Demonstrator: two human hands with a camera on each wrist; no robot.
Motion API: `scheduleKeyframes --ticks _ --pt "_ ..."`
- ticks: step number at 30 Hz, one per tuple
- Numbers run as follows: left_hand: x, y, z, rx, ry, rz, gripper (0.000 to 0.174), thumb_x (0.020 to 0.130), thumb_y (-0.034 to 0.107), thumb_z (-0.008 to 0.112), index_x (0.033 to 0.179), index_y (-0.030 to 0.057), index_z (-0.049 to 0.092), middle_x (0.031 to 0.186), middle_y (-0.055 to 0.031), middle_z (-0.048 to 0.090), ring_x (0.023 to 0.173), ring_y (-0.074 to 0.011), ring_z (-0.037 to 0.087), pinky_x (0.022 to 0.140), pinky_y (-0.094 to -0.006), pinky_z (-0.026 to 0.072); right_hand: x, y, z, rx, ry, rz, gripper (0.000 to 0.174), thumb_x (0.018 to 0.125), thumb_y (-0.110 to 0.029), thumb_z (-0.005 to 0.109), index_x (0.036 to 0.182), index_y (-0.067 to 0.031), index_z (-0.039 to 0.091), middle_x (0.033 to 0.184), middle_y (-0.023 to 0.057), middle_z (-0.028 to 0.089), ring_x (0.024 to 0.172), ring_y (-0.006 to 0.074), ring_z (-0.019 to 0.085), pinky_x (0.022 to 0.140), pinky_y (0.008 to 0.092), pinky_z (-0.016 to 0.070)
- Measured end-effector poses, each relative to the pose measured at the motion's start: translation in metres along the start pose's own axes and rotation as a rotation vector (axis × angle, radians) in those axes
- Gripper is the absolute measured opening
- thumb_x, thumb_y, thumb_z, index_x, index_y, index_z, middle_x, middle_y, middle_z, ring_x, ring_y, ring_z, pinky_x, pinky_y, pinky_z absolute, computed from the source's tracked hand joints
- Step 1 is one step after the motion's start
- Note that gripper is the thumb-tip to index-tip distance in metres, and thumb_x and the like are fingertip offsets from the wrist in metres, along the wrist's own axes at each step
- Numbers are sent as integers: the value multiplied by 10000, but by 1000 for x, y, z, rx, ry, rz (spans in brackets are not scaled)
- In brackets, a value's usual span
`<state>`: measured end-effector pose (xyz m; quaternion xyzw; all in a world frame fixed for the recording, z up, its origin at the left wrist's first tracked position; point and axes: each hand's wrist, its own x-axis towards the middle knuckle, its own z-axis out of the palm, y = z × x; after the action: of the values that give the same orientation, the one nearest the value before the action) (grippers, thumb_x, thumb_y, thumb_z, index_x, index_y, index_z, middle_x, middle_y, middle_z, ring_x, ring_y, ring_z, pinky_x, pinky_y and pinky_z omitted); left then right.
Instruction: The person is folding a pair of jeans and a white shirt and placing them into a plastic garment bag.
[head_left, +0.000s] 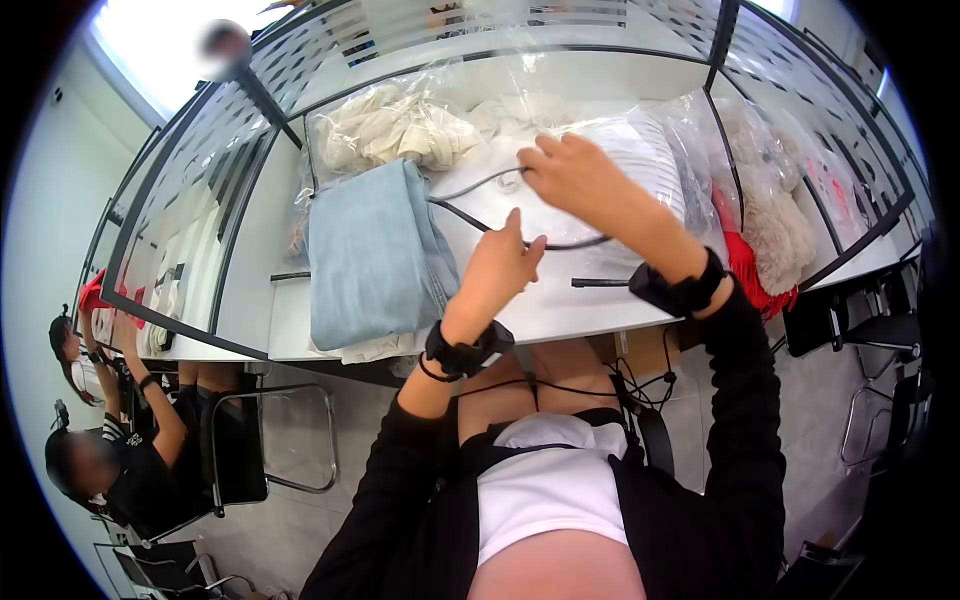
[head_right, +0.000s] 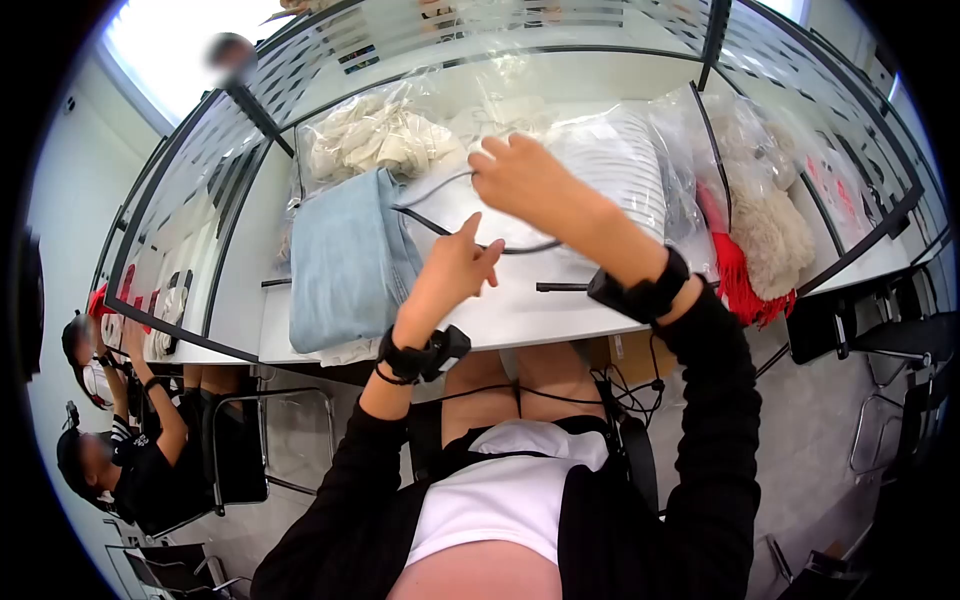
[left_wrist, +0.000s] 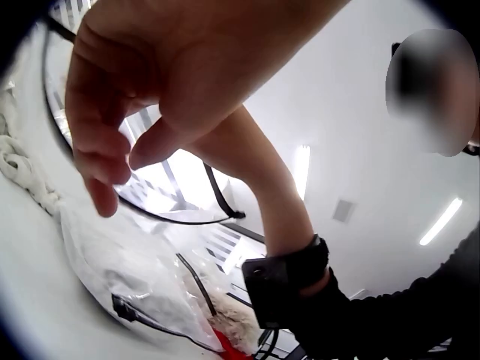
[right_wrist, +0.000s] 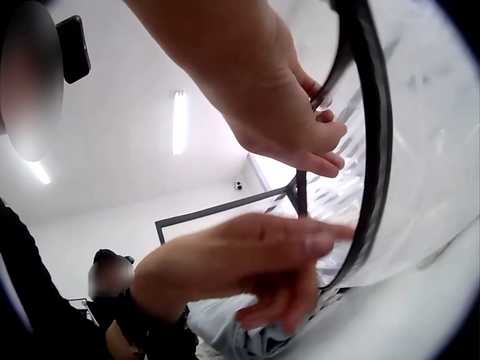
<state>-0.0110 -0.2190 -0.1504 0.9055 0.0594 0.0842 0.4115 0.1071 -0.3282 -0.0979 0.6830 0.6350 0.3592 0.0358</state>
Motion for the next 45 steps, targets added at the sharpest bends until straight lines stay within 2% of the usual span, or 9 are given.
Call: scheduleKeyframes --ticks 5,12,23,27,32,35,39,40,45 --pt "21 -21 17 416 329 499 260 777 51 543 1023 -17 493 602 -155 560 574 -277 550 531 -378 432 -3 -30 8 73 -32 65 159 617 -74 600 773 -49 595 941 5 534 811 129 500 626 229 437" --pt "74 -92 59 591 379 594 422 796 179 510 1191 47 438 1179 -179 460 1072 -306 448 836 -391 396 -6 -45 -3 176 119 -38 168 597 -117 608 756 -67 628 970 20 539 819 156 487 601 237 409" --pt "119 -62 64 563 368 497 509 785 165 504 1254 59 336 1077 -177 496 963 -282 484 754 -374 408 -3 -16 -19 27 568 188 66 571 -106 608 572 -41 594 975 21 571 755 170 467 536 247 384" --pt "127 -60 62 528 338 458 544 782 160 502 1278 63 299 1039 -177 508 923 -273 498 724 -368 412 -5 -28 -11 93 630 95 67 614 -109 605 616 -42 604 998 39 577 801 174 501 692 294 416" --pt "135 -55 56 461 275 407 590 777 154 499 1307 68 253 993 -176 524 874 -262 514 686 -361 417 -1 -41 -9 124 540 257 468 709 -113 571 1172 -161 532 1302 -81 418 1044 232 455 834 374 423" --pt "144 -50 53 403 222 382 619 774 150 497 1324 72 225 965 -175 534 844 -255 524 664 -356 420 -8 -33 -5 171 474 389 570 726 -101 568 1275 -173 432 1316 -69 407 1018 259 468 804 344 440" --pt "155 -44 50 324 150 349 658 770 145 495 1347 76 188 928 -175 547 804 -246 537 634 -350 424 -17 -27 -1 0 347 715 687 699 -51 564 1343 -149 346 1119 124 501 913 258 489 713 300 447" --pt "158 -44 50 307 137 342 667 769 143 494 1353 77 178 919 -175 550 794 -244 541 626 -349 425 -23 -27 4 161 184 722 633 671 -42 576 1280 -69 404 903 122 500 805 241 483 664 313 430" --pt "167 -41 47 230 76 283 717 764 137 492 1382 82 132 872 -174 566 745 -233 557 588 -341 430 -22 -22 1 311 363 588 386 602 101 527 975 6 498 786 102 445 713 245 450 603 330 410"
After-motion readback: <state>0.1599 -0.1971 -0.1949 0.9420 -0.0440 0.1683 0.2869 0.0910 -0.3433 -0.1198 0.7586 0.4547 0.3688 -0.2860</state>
